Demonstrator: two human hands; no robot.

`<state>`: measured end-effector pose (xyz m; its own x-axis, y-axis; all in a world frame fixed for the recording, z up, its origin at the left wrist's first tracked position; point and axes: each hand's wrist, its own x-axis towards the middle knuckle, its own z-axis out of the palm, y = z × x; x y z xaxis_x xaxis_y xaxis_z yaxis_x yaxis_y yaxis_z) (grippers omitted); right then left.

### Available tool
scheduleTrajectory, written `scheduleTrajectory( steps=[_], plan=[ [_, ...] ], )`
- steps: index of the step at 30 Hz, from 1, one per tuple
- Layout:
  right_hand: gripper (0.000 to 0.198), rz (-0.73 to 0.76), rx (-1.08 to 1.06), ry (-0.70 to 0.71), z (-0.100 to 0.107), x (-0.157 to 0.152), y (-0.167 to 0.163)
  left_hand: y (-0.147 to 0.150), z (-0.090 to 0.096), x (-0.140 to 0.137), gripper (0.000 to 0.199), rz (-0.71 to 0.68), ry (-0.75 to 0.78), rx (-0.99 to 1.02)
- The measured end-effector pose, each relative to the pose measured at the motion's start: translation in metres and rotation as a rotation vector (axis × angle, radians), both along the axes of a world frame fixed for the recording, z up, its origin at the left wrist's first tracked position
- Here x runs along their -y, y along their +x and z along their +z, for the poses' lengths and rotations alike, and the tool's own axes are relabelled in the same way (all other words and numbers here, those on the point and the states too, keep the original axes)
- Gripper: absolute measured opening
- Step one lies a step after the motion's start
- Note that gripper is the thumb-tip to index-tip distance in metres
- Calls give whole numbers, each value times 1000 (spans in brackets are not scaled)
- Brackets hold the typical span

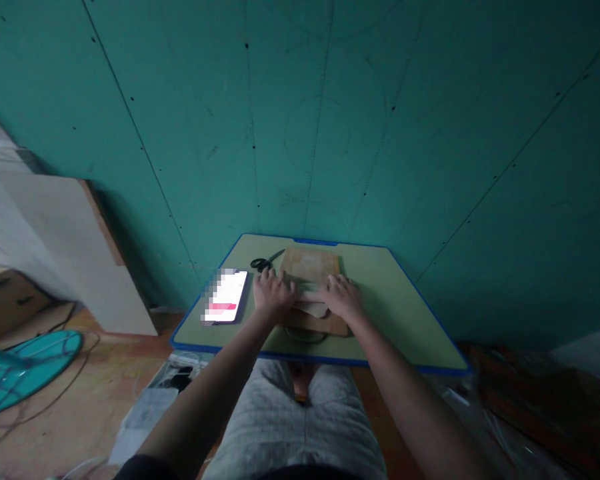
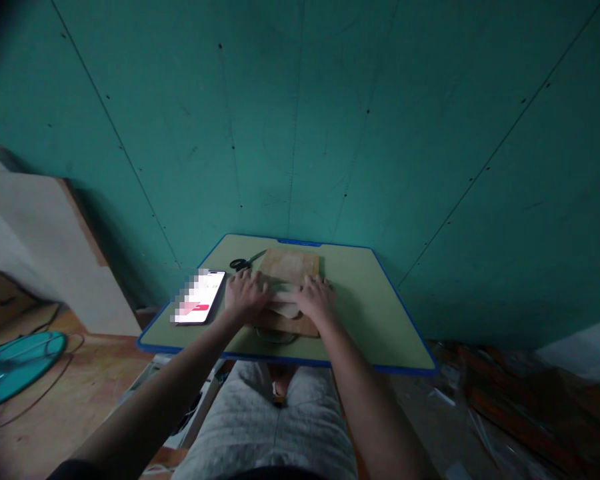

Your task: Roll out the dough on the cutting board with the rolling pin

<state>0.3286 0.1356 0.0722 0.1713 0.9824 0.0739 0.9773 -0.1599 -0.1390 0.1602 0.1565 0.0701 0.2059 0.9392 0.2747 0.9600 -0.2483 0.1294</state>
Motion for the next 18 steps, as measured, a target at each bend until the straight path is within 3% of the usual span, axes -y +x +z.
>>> scheduleTrajectory(
  steps=[5, 18],
  plan=[
    [52, 73, 80, 120, -3, 29, -7, -7, -9, 22, 41, 14, 75, 2],
    [54, 143, 67, 144, -17, 69, -10, -24, -23, 54, 47, -60, 19, 8]
  ],
)
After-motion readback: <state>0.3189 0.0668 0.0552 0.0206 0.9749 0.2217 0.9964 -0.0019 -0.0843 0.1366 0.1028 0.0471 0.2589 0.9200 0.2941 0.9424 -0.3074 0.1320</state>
